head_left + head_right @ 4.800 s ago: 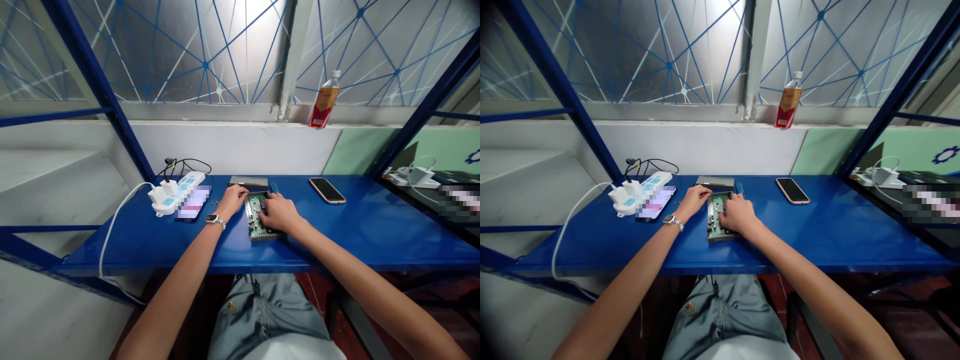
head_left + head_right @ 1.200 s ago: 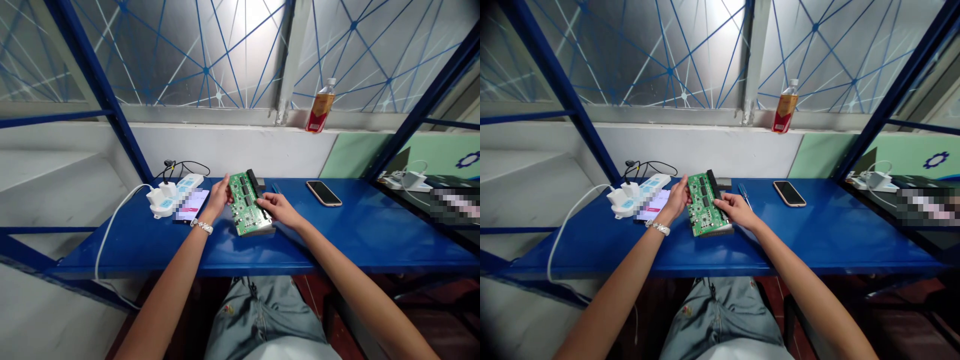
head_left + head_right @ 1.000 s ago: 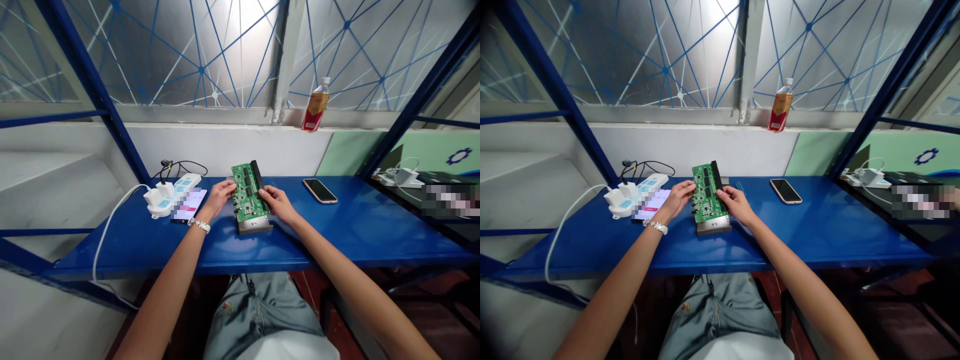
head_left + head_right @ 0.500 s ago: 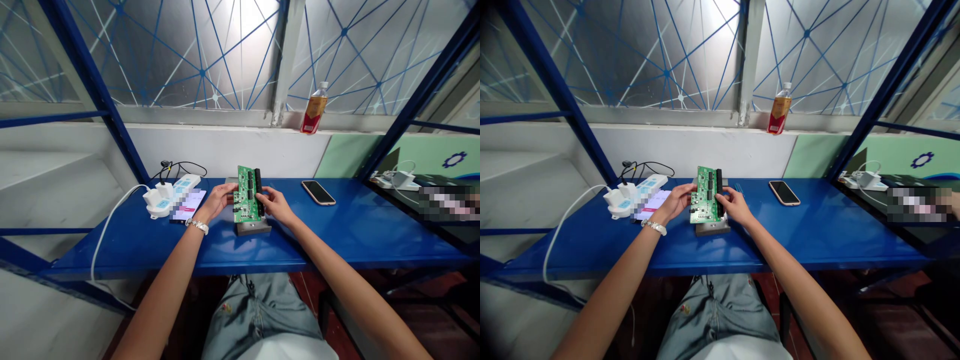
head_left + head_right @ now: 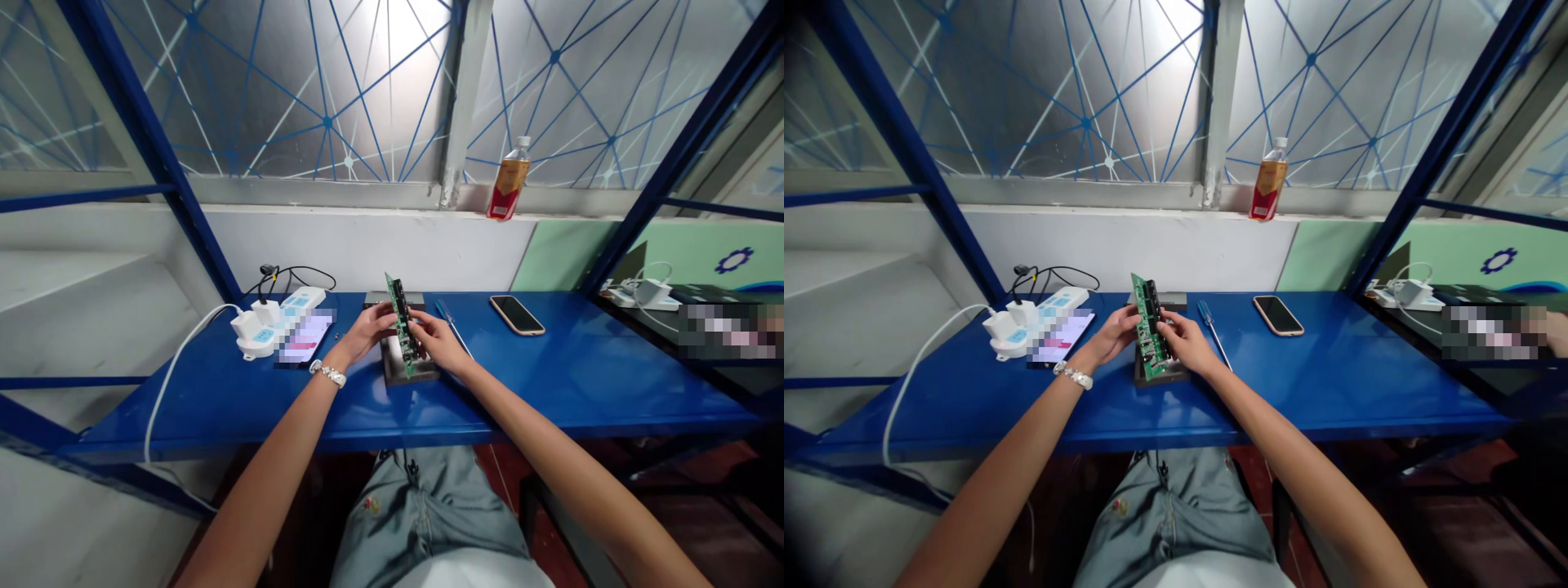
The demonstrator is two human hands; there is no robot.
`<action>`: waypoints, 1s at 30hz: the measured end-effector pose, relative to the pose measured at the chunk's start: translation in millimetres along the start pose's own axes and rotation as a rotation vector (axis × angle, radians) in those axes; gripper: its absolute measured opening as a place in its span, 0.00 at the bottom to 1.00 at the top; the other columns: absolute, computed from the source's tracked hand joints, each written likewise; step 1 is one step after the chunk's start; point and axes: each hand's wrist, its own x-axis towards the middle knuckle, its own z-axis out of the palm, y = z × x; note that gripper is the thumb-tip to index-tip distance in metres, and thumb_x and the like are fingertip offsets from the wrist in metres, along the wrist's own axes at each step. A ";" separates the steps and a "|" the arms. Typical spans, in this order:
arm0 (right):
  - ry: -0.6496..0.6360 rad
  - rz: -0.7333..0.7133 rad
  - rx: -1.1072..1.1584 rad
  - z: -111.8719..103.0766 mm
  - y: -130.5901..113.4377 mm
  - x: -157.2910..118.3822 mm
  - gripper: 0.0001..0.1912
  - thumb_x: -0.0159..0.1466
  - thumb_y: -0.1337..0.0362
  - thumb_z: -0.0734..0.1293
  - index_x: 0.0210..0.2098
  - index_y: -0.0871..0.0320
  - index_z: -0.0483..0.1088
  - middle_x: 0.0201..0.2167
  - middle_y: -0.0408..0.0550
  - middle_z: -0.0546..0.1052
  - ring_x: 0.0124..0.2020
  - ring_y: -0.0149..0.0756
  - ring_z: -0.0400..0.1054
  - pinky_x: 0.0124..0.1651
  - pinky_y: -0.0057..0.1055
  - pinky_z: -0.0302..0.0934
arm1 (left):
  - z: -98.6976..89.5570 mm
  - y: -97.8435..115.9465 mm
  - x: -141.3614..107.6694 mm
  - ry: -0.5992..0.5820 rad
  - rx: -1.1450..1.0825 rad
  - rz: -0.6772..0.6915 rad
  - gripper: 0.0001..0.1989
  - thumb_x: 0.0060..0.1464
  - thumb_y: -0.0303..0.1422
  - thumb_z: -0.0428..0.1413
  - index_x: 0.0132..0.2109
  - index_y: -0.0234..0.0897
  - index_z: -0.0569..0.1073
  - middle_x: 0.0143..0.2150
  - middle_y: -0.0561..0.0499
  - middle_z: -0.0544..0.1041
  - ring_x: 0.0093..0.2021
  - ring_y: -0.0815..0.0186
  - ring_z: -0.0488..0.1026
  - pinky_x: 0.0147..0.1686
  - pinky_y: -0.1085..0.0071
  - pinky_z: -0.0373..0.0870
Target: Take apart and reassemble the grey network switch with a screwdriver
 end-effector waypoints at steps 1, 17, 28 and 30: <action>0.017 -0.002 0.010 0.7 -0.8 0.6 0.29 0.62 0.43 0.70 0.51 0.58 0.71 0.20 0.35 0.66 0.16 0.26 0.57 0.18 0.27 0.55 | 1.4 0.5 0.1 0.000 0.012 0.027 0.28 0.47 0.43 0.70 0.52 0.33 0.77 0.54 0.39 0.80 0.55 0.50 0.77 0.52 0.60 0.74; 0.036 0.048 -0.067 -4.4 -14.8 3.2 0.33 0.62 0.34 0.64 0.20 0.57 0.68 0.18 0.41 0.61 0.24 0.31 0.52 0.30 0.31 0.49 | 19.8 1.4 -6.3 0.031 0.455 0.464 0.47 0.39 0.32 0.73 0.65 0.43 0.63 0.61 0.39 0.73 0.60 0.51 0.74 0.62 0.56 0.70; -0.026 0.154 0.154 -7.6 -18.4 3.5 0.19 0.58 0.47 0.70 0.24 0.56 0.70 0.18 0.42 0.65 0.25 0.33 0.57 0.29 0.31 0.52 | 13.4 9.7 -9.3 -0.082 1.042 0.738 0.48 0.43 0.34 0.70 0.70 0.43 0.59 0.67 0.37 0.66 0.69 0.44 0.63 0.68 0.45 0.62; -0.002 0.132 0.138 -8.2 -21.0 2.6 0.19 0.57 0.48 0.71 0.23 0.56 0.69 0.18 0.41 0.65 0.25 0.33 0.57 0.29 0.31 0.52 | 15.0 10.6 -9.8 -0.093 1.099 0.730 0.49 0.45 0.35 0.70 0.71 0.44 0.57 0.69 0.37 0.64 0.70 0.44 0.61 0.68 0.45 0.62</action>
